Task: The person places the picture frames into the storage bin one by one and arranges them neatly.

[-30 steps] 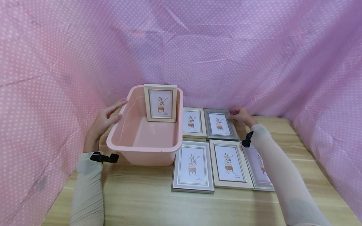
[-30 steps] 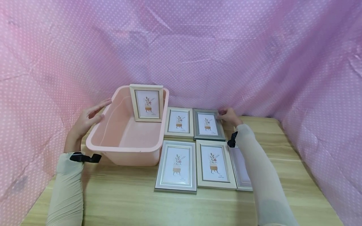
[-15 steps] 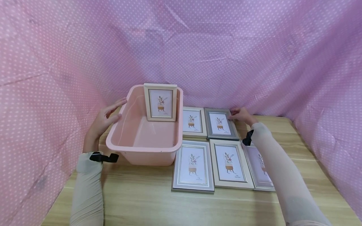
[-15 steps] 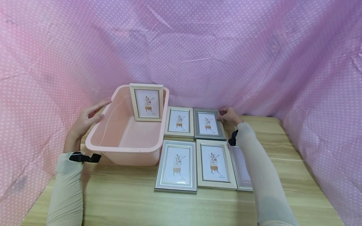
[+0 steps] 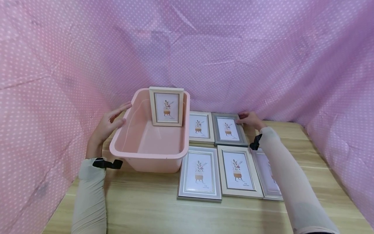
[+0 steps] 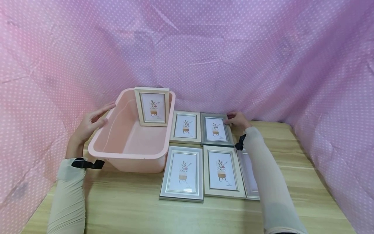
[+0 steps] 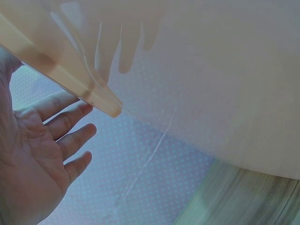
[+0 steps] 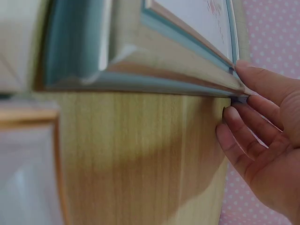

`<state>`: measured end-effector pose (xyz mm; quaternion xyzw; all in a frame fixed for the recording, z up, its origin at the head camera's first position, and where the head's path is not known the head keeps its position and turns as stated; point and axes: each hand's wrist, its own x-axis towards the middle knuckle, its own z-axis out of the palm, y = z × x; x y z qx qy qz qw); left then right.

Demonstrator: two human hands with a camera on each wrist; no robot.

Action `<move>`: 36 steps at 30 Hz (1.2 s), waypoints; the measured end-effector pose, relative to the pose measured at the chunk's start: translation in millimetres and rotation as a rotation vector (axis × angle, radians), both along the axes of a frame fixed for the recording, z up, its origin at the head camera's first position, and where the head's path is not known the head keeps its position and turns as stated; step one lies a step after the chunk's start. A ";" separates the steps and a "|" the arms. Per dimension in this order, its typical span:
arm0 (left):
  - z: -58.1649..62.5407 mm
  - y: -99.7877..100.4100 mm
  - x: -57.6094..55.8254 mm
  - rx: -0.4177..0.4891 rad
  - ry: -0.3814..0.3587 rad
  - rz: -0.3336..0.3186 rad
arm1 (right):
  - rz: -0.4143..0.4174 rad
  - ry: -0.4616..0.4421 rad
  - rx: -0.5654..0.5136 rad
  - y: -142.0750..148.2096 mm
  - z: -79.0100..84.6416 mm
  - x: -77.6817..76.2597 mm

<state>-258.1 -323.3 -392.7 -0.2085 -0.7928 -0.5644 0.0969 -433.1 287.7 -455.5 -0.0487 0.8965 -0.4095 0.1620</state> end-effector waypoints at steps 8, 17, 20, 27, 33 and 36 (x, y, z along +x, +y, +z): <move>3.1 -0.8 -2.0 -0.006 0.006 -0.004 | -0.013 -0.060 -0.057 1.1 3.9 -1.6; 2.2 -2.3 -3.7 0.011 0.017 -0.013 | -0.024 -0.096 -0.098 -2.7 4.9 -4.6; 1.3 -1.6 -3.5 0.013 0.017 -0.016 | -0.030 -0.102 -0.095 -2.0 3.6 -5.4; 0.5 -0.9 -3.3 -0.005 0.018 0.001 | -0.052 -0.127 -0.118 -2.6 3.4 -2.0; -0.9 -1.5 -3.4 -0.008 0.025 0.006 | -0.053 -0.134 -0.110 -5.7 4.8 0.0; -1.9 -1.4 -3.1 -0.007 0.026 0.005 | -0.076 -0.143 -0.112 -6.4 3.0 -0.1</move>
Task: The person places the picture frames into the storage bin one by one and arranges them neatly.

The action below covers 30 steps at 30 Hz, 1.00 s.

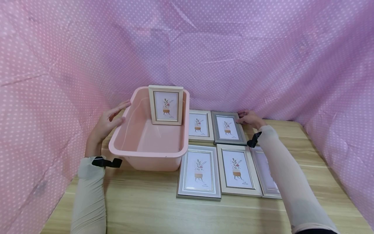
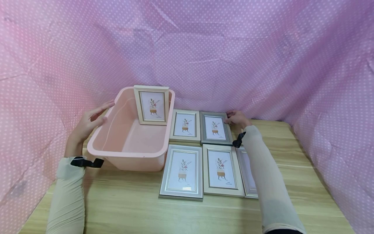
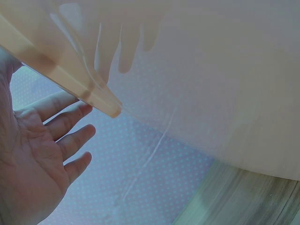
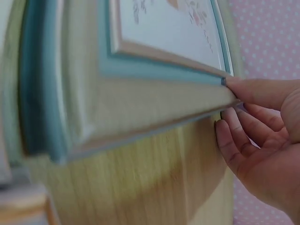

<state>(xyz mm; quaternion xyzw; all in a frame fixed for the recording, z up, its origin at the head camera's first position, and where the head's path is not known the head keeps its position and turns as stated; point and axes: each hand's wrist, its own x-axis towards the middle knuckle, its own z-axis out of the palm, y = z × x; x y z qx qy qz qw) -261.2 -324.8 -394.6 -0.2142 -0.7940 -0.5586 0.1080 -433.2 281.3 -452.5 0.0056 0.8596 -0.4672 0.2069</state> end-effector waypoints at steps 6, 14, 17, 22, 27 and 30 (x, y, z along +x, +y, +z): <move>0.6 2.0 1.1 -0.004 -0.018 0.001 | -0.044 -0.009 -0.039 1.7 -4.4 0.9; 1.3 3.0 1.0 0.009 -0.018 -0.006 | -0.109 -0.010 -0.079 0.3 2.0 3.4; 1.7 3.4 0.7 0.019 -0.014 -0.012 | -0.142 -0.015 -0.099 0.6 1.9 2.1; 2.7 4.1 0.0 0.020 0.007 -0.017 | -0.152 -0.029 -0.166 0.5 4.6 1.1; 2.2 3.0 0.7 0.021 0.006 -0.017 | -0.104 -0.002 -0.259 -0.1 15.4 2.5; 2.0 1.2 1.5 0.021 0.004 -0.013 | -0.087 0.017 -0.301 -1.4 24.1 1.9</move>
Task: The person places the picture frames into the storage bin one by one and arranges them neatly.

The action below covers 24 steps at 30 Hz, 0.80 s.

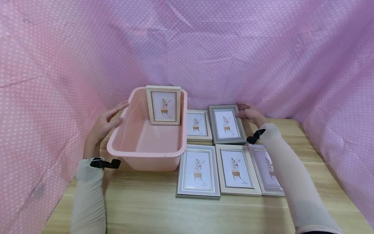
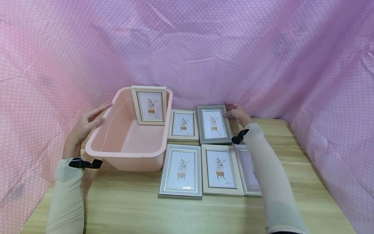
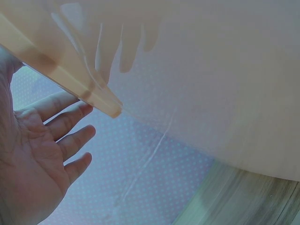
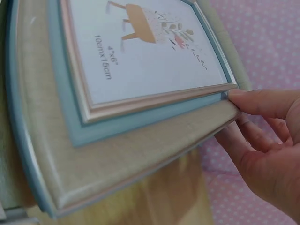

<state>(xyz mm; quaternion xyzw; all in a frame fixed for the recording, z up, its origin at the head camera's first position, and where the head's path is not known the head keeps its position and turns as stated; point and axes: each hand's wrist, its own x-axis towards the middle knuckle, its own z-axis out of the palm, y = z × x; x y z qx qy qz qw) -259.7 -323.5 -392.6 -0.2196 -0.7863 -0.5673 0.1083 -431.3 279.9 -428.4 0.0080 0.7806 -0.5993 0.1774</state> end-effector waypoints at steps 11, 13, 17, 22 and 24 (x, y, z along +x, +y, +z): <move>7.1 -2.7 1.0 -0.037 0.010 0.032 | 0.020 0.095 -0.021 -7.6 43.0 8.0; 7.5 -2.7 1.7 -0.041 0.002 0.036 | 0.022 0.122 -0.006 -8.7 49.5 10.6; 7.6 -1.0 2.1 -0.034 -0.009 0.023 | 0.023 0.177 0.050 -10.1 61.7 17.8; 6.6 1.6 4.6 -0.026 -0.035 0.003 | 0.058 0.223 0.125 -10.7 77.6 30.3; 6.2 2.1 5.8 -0.025 -0.044 0.008 | 0.077 0.233 0.148 -10.9 83.8 34.8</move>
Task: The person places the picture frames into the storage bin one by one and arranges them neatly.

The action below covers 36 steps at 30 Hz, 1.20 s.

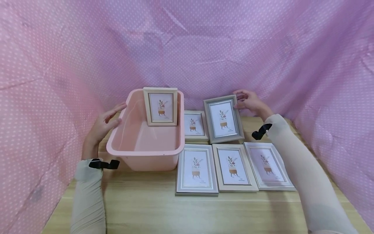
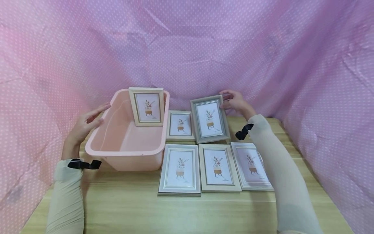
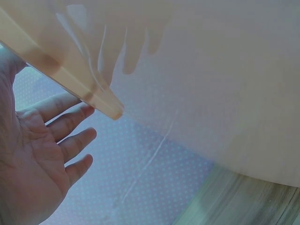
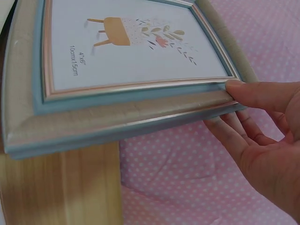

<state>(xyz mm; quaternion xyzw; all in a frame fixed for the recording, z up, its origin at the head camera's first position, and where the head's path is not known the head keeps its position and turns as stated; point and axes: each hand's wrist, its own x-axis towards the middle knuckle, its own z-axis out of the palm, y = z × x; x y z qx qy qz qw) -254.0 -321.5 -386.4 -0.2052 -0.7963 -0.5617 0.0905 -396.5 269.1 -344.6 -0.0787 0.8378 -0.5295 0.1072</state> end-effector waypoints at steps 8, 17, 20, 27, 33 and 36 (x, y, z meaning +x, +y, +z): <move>-2.8 0.3 0.2 -0.024 0.002 0.019 | 0.065 0.041 0.088 -3.3 16.8 6.4; -3.4 -0.9 1.6 -0.020 -0.004 0.016 | 0.145 0.069 0.135 -9.8 33.6 15.9; -2.1 -1.0 1.6 -0.012 0.001 0.009 | 0.159 0.088 0.142 -14.4 38.2 18.8; -0.5 0.4 1.1 -0.006 0.012 0.014 | 0.149 0.117 0.149 -20.6 47.3 22.9; 0.0 0.9 0.2 -0.013 0.004 0.019 | 0.161 0.153 0.116 -21.6 51.1 27.8; 0.5 0.7 0.3 -0.008 0.006 0.011 | 0.159 0.173 0.107 -20.2 51.8 31.3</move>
